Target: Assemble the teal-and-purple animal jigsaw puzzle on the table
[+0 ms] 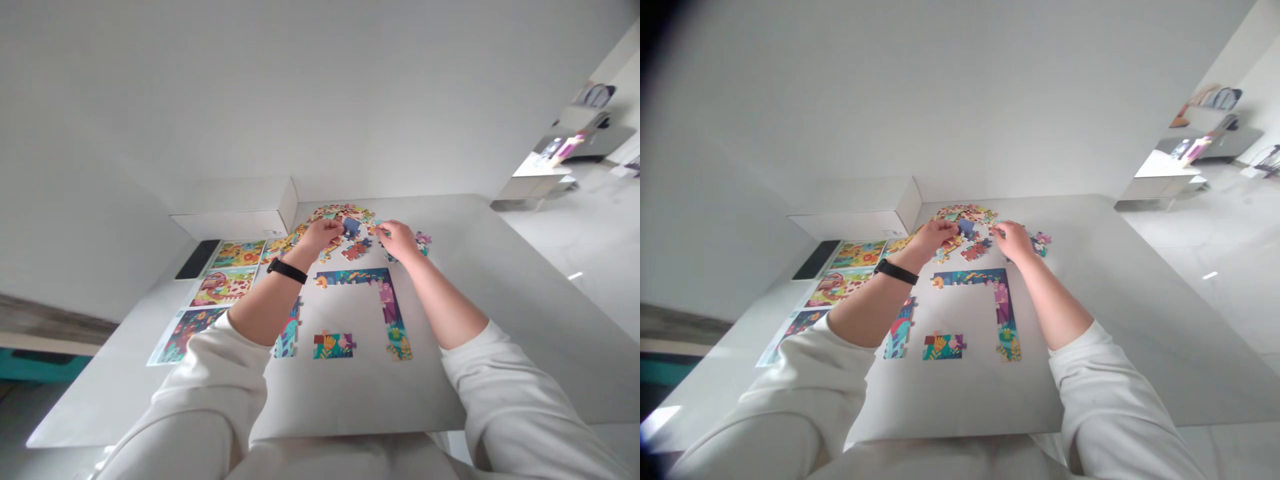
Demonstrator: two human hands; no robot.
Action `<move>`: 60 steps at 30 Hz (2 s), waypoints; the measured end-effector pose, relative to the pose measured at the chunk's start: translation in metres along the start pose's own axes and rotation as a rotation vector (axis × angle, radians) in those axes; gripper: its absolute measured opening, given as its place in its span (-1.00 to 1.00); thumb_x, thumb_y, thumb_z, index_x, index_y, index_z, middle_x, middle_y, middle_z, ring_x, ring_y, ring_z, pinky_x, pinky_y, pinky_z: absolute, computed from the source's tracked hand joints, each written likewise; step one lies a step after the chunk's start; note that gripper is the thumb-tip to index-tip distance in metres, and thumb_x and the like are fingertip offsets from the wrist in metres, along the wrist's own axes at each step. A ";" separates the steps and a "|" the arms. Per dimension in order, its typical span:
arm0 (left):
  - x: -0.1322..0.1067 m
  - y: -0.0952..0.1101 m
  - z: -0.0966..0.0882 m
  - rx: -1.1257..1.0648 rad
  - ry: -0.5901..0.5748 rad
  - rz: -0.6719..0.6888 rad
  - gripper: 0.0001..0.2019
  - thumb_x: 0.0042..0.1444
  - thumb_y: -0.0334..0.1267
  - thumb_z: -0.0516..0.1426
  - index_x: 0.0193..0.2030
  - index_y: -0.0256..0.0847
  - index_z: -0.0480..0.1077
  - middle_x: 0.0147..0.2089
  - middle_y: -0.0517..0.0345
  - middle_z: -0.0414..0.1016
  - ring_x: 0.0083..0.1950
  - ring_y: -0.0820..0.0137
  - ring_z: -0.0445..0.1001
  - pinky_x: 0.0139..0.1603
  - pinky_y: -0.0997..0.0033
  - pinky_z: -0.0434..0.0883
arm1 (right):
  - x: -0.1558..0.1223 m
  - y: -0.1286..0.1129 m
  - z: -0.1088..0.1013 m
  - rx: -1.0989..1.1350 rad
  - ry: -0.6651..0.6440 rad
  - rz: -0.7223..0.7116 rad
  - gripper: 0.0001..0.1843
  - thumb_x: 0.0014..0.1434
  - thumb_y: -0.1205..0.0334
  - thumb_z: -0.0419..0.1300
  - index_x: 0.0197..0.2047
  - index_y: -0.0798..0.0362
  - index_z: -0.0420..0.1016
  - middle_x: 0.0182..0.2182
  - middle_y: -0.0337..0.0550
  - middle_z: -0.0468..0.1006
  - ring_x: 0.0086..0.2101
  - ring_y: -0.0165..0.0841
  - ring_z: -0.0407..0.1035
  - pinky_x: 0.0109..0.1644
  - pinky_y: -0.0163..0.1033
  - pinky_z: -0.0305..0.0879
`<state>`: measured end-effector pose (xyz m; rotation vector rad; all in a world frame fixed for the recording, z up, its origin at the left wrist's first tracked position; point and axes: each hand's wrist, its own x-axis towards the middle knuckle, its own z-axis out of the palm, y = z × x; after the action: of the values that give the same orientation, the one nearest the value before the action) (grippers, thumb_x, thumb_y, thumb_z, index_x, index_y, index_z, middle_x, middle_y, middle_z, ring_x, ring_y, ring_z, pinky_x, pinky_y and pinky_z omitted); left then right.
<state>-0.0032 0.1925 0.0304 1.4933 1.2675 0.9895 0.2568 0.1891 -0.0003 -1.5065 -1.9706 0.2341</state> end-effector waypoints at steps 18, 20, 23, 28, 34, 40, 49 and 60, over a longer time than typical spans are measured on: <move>-0.115 0.041 -0.052 -0.121 0.057 0.281 -0.44 0.10 0.16 0.41 0.10 -0.19 0.57 -0.13 0.03 0.69 -0.32 0.43 0.51 -0.36 0.44 0.37 | -0.039 -0.157 -0.057 0.562 -0.199 0.039 -0.47 0.33 -0.33 0.29 -0.41 -0.06 0.44 -0.46 -0.20 0.63 -0.45 -0.33 0.47 -0.32 -0.25 0.40; -0.112 0.038 -0.065 -0.086 0.072 0.281 -0.45 0.14 0.17 0.38 0.11 -0.18 0.58 -0.12 0.01 0.71 -0.31 0.42 0.52 -0.34 0.43 0.39 | -0.038 -0.155 -0.053 0.540 -0.205 0.034 -0.45 0.34 -0.33 0.27 -0.43 -0.06 0.42 -0.48 -0.21 0.61 -0.46 -0.33 0.46 -0.31 -0.25 0.37; -0.107 0.034 -0.078 -0.041 0.117 0.264 -0.47 0.23 0.25 0.30 0.06 -0.18 0.59 -0.13 0.02 0.72 -0.42 0.48 0.39 -0.43 0.44 0.30 | -0.039 -0.150 -0.042 0.491 -0.238 0.010 -0.46 0.36 -0.32 0.24 -0.42 -0.06 0.42 -0.48 -0.21 0.62 -0.46 -0.32 0.45 -0.29 -0.22 0.34; -0.105 0.031 -0.078 0.061 0.006 0.260 -0.47 0.19 0.25 0.35 -0.02 -0.20 0.61 -0.20 0.05 0.68 -0.35 0.44 0.46 -0.40 0.47 0.29 | -0.044 -0.148 -0.025 0.384 -0.272 -0.035 -0.53 0.41 -0.21 0.23 -0.40 -0.06 0.47 -0.45 -0.24 0.63 -0.48 -0.33 0.39 -0.29 -0.21 0.25; -0.100 0.025 -0.075 0.049 -0.040 0.250 -0.63 0.18 0.06 0.40 -0.13 -0.24 0.59 -0.28 0.05 0.65 -0.32 0.40 0.54 -0.35 0.45 0.34 | -0.049 -0.150 -0.020 0.342 -0.305 -0.053 -0.56 0.46 -0.14 0.20 -0.36 -0.05 0.50 -0.46 -0.25 0.60 -0.50 -0.36 0.33 -0.33 -0.21 0.21; -0.105 0.031 -0.088 0.066 -0.016 0.229 -0.69 0.19 -0.02 0.39 -0.17 -0.25 0.55 -0.32 0.08 0.64 -0.38 0.45 0.51 -0.38 0.47 0.30 | -0.049 -0.145 -0.015 0.326 -0.033 -0.324 -0.72 0.44 0.06 0.26 0.14 -0.05 0.54 -0.02 -0.05 0.69 -0.13 -0.17 0.57 0.03 -0.04 0.49; -0.111 0.031 -0.109 0.255 -0.082 0.180 -0.79 0.21 -0.13 0.33 -0.17 -0.23 0.59 -0.31 0.11 0.67 -0.36 0.44 0.54 -0.36 0.48 0.31 | -0.062 -0.161 -0.001 0.114 0.049 -0.650 -0.71 0.37 0.32 0.36 0.12 -0.09 0.56 0.13 -0.03 0.61 0.19 -0.06 0.49 0.34 0.14 0.44; -0.123 -0.003 -0.128 0.235 -0.097 0.100 -0.79 0.18 -0.24 0.33 -0.08 -0.24 0.53 -0.34 0.11 0.66 -0.38 0.45 0.54 -0.37 0.49 0.37 | -0.044 -0.168 0.026 0.060 -0.065 -0.683 -0.69 0.35 0.28 0.41 0.14 -0.06 0.62 0.15 -0.04 0.67 0.16 -0.06 0.54 0.33 0.16 0.45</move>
<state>-0.1446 0.0886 0.0584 1.7790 1.2836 0.8425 0.1127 0.0996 0.0465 -0.7251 -2.3745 0.0459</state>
